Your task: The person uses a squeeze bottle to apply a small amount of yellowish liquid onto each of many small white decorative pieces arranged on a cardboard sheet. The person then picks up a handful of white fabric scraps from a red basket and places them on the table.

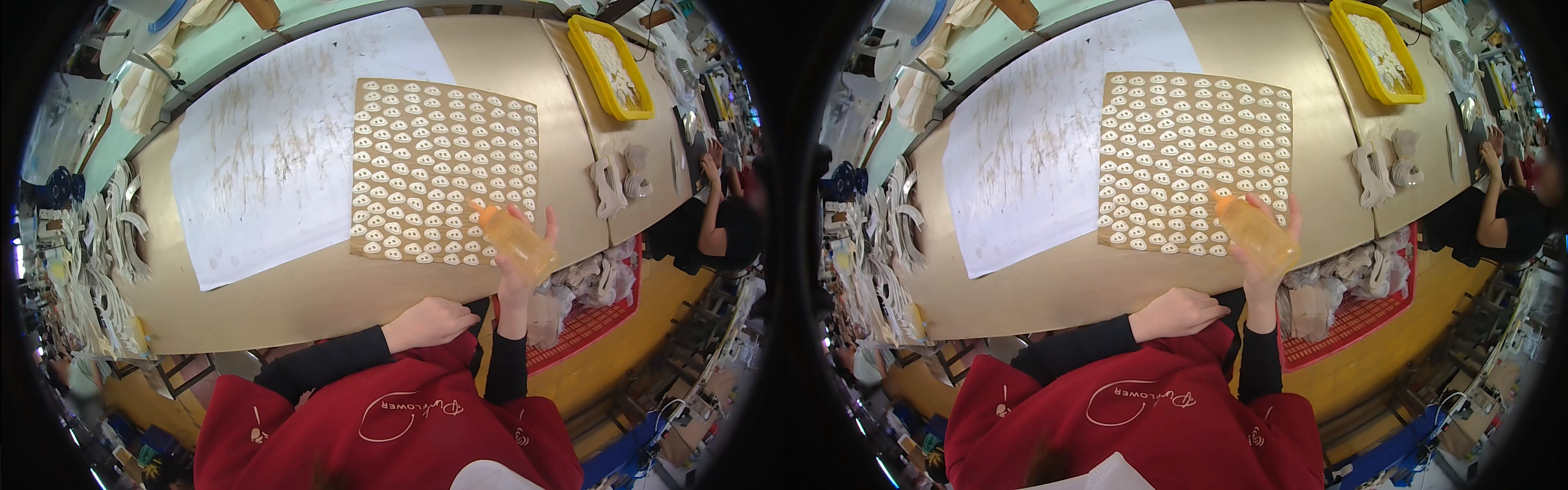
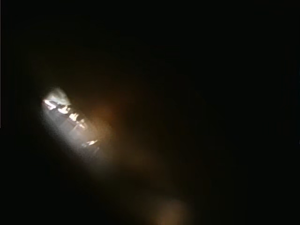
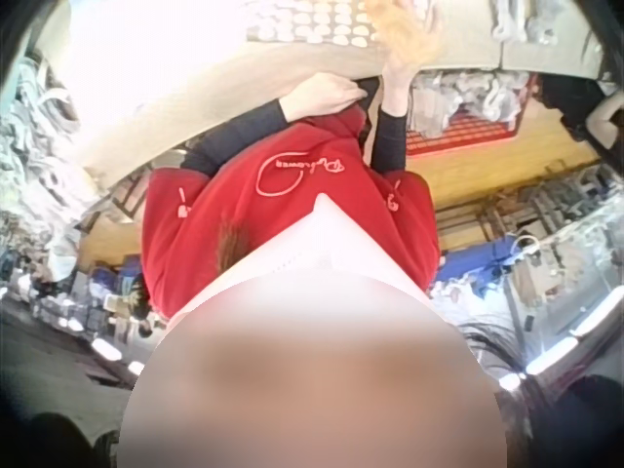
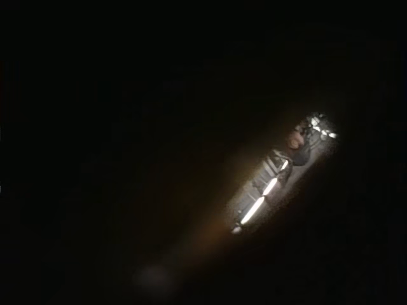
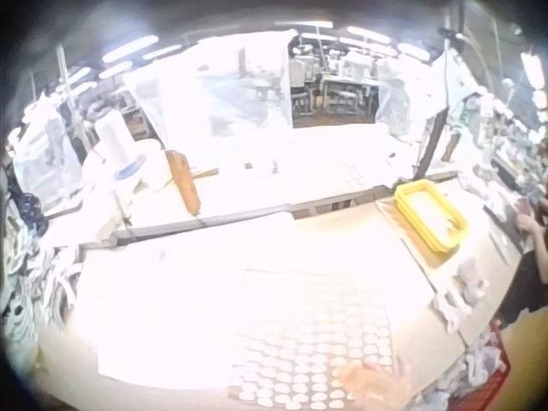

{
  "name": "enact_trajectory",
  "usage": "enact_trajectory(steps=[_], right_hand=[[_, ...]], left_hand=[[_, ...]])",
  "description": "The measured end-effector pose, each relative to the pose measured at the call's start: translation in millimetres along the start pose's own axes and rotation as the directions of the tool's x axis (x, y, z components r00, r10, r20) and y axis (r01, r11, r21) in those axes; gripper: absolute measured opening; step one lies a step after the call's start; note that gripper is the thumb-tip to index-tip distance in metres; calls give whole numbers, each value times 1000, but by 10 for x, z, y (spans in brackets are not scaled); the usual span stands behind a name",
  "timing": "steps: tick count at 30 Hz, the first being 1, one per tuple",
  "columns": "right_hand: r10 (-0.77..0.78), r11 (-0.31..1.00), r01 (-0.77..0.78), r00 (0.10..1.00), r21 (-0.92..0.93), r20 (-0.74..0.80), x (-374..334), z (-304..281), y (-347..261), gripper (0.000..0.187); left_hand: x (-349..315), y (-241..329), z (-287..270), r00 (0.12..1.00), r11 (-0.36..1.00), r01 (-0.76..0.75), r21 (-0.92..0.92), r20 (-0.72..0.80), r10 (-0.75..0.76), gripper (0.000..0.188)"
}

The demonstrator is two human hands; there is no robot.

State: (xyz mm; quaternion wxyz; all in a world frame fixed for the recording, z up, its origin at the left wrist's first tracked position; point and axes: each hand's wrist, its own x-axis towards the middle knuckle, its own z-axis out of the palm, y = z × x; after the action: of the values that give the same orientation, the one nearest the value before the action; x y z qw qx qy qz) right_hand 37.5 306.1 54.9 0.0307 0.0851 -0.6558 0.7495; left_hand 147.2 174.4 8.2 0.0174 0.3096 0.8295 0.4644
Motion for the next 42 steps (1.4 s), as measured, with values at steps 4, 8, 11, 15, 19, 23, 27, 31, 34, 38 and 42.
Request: enact_trajectory(steps=[4, 8, 11, 15, 19, 23, 27, 31, 34, 38, 42], right_hand=[[60, 998, -60, 998, -8, 25, -150, -101, 66, 74], [137, 990, -138, 990, -38, -36, -223, -157, 113, 67], [140, 989, -145, 983, -37, -115, -191, -103, 110, 61], [184, 983, -182, 964, 27, -194, 0, -31, 64, 51], [187, 982, -189, 954, 13, -233, 248, 14, 44, 43], [245, 954, -267, 956, -136, -160, 452, 29, 15, 32], [251, 944, -272, 959, -189, -129, 548, 73, 10, 25], [240, 949, -261, 962, -179, -130, 567, 106, 18, 24], [241, 949, -259, 963, -179, -117, 578, 108, 19, 24], [252, 944, -269, 961, -189, -112, 562, 120, 17, 26], [189, 963, -210, 973, -171, -135, 456, 156, 48, 34]], left_hand=[[5, -2, -14, 1000, 1000, 7, -4, 17, -7, 21], [2, 8, -23, 1000, 1000, 5, 5, 27, -5, 20], [4, 3, -24, 1000, 1000, 0, 6, 31, -1, 19], [8, 1, -14, 1000, 1000, -6, 11, 22, 5, 19], [0, -2, -3, 1000, 1000, 0, 10, 19, 0, 19], [-1, -10, 1, 1000, 1000, -1, 0, 14, 1, 19], [-3, -8, -9, 1000, 1000, 1, -22, 3, -1, 19], [-5, -7, -17, 1000, 1000, 0, -24, 9, 0, 20], [-6, -8, -16, 1000, 1000, -3, -31, 3, 3, 19], [-8, -9, -19, 1000, 1000, 3, -30, 10, -3, 19], [-6, -11, -18, 1000, 999, 6, -32, 15, -5, 19]])
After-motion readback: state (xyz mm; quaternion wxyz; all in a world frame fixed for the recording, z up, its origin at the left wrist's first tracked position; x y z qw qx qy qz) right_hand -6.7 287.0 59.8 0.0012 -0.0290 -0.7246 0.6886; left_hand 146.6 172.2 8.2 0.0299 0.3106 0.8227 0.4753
